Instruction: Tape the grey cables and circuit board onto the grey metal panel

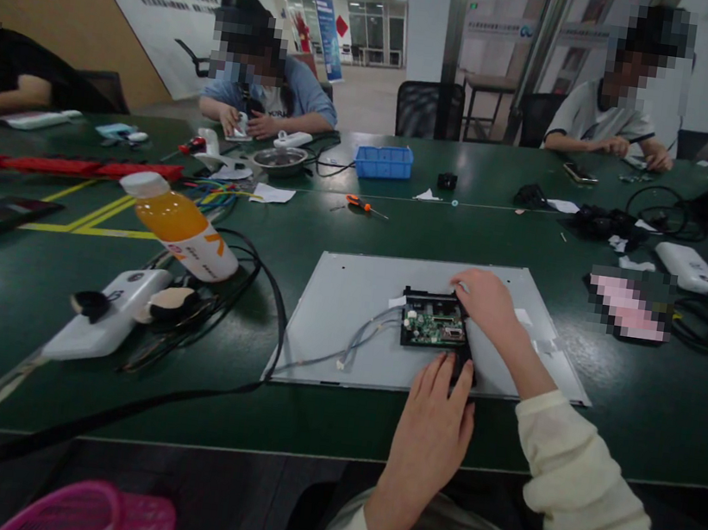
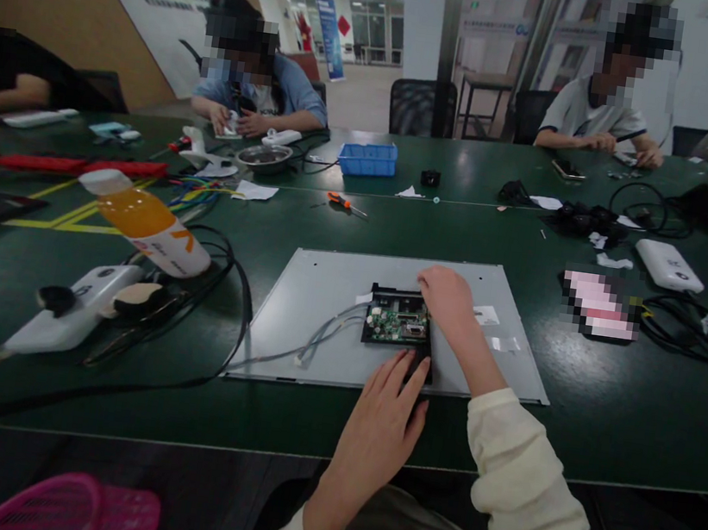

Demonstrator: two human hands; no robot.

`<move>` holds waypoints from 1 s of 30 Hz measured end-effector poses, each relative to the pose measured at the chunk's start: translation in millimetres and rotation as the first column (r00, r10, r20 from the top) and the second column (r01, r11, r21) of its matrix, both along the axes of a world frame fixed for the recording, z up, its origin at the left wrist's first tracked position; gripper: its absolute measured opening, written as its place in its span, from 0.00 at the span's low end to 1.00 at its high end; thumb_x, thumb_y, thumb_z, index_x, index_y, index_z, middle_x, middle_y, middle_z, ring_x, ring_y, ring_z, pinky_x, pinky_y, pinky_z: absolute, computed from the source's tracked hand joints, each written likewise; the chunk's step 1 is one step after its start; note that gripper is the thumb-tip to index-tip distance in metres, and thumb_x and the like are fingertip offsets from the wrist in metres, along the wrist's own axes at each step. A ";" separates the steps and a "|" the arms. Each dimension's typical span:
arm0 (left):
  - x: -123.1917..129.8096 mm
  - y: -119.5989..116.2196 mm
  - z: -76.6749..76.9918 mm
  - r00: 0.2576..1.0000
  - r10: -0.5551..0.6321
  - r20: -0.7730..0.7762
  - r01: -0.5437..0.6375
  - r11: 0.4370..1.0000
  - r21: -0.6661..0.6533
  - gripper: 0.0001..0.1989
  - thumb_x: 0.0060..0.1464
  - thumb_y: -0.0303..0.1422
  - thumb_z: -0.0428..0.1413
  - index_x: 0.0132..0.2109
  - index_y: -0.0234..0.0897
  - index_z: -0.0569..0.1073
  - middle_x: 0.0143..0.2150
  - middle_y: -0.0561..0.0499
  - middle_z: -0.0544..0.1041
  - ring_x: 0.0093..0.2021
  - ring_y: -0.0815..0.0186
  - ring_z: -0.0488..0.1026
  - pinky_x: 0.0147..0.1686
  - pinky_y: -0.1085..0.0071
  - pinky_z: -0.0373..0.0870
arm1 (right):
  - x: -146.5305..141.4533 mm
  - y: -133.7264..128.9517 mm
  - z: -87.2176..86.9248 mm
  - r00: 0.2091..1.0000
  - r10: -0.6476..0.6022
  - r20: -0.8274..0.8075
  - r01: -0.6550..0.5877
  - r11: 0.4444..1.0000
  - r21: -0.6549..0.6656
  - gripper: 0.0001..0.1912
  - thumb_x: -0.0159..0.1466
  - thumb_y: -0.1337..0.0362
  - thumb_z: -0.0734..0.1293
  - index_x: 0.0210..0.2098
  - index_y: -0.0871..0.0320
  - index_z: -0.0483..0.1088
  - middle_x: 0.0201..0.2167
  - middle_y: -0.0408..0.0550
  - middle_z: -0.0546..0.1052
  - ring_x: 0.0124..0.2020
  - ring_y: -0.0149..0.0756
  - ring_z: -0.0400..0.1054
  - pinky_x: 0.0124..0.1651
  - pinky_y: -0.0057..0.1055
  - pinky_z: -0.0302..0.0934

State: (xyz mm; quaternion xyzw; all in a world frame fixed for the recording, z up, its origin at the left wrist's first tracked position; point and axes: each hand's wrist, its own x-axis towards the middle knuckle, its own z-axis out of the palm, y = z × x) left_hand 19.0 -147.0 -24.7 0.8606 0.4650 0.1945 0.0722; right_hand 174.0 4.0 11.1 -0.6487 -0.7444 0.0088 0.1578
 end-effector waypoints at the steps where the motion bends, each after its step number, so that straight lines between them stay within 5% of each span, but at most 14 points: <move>1: 0.0 -0.1 0.0 1.000 0.001 0.000 -0.001 1.000 0.000 0.25 0.63 0.31 0.47 0.66 0.38 0.57 0.66 0.42 0.61 0.66 0.53 0.58 0.63 0.52 0.60 | 5.8 -3.8 2.0 1.000 -0.027 0.003 0.027 0.999 0.023 0.16 0.65 0.69 0.58 0.45 0.57 0.76 0.44 0.54 0.79 0.47 0.42 0.72 0.50 0.36 0.62; 5: -0.1 -0.5 1.2 1.000 -0.006 -0.001 0.006 1.000 -0.007 0.25 0.63 0.31 0.47 0.66 0.38 0.57 0.66 0.41 0.61 0.66 0.54 0.58 0.63 0.52 0.59 | 34.0 -19.3 -1.6 0.987 -0.156 0.049 0.151 0.984 0.091 0.17 0.66 0.69 0.56 0.45 0.59 0.76 0.46 0.56 0.78 0.48 0.45 0.72 0.49 0.38 0.64; 10: -0.2 -0.3 3.2 1.000 0.000 0.008 0.000 1.000 -0.016 0.25 0.63 0.31 0.47 0.66 0.37 0.57 0.66 0.42 0.61 0.66 0.54 0.57 0.64 0.53 0.59 | 51.8 -38.2 -20.9 0.990 -0.121 0.069 0.119 0.993 0.023 0.18 0.63 0.72 0.58 0.47 0.62 0.74 0.48 0.59 0.77 0.51 0.45 0.70 0.53 0.40 0.63; 15: -0.2 0.7 2.4 1.000 -0.001 0.022 0.001 1.000 -0.020 0.25 0.62 0.29 0.47 0.65 0.35 0.58 0.65 0.42 0.62 0.66 0.54 0.57 0.64 0.53 0.59 | 32.5 -75.2 -32.5 0.985 -0.017 -0.174 0.039 0.992 0.123 0.20 0.64 0.69 0.57 0.52 0.63 0.71 0.53 0.57 0.74 0.56 0.44 0.66 0.61 0.43 0.58; 22: -1.8 1.5 3.1 0.994 0.014 0.112 -0.015 1.000 0.009 0.21 0.60 0.26 0.49 0.60 0.37 0.64 0.59 0.43 0.69 0.61 0.57 0.65 0.61 0.54 0.63 | -7.4 -117.2 -45.6 0.867 0.071 -0.494 0.035 0.979 0.202 0.17 0.67 0.63 0.57 0.51 0.54 0.72 0.55 0.52 0.73 0.57 0.42 0.66 0.61 0.46 0.59; 26: -15.4 14.7 25.6 0.985 0.046 0.165 -0.050 0.999 0.017 0.13 0.61 0.26 0.48 0.50 0.39 0.71 0.47 0.46 0.76 0.48 0.60 0.73 0.51 0.59 0.71 | -15.2 -122.5 -52.7 0.859 0.110 -0.500 -0.008 0.979 0.202 0.19 0.67 0.61 0.57 0.56 0.52 0.67 0.59 0.52 0.68 0.62 0.44 0.61 0.63 0.49 0.57; 30: -37.1 56.7 64.6 0.976 0.114 0.183 -0.130 0.988 0.077 0.10 0.62 0.27 0.48 0.45 0.37 0.73 0.43 0.47 0.77 0.46 0.60 0.73 0.49 0.63 0.69 | -15.5 -123.6 -56.0 0.869 0.121 -0.480 -0.032 0.981 0.189 0.20 0.68 0.60 0.58 0.57 0.52 0.67 0.60 0.52 0.67 0.64 0.46 0.57 0.63 0.51 0.56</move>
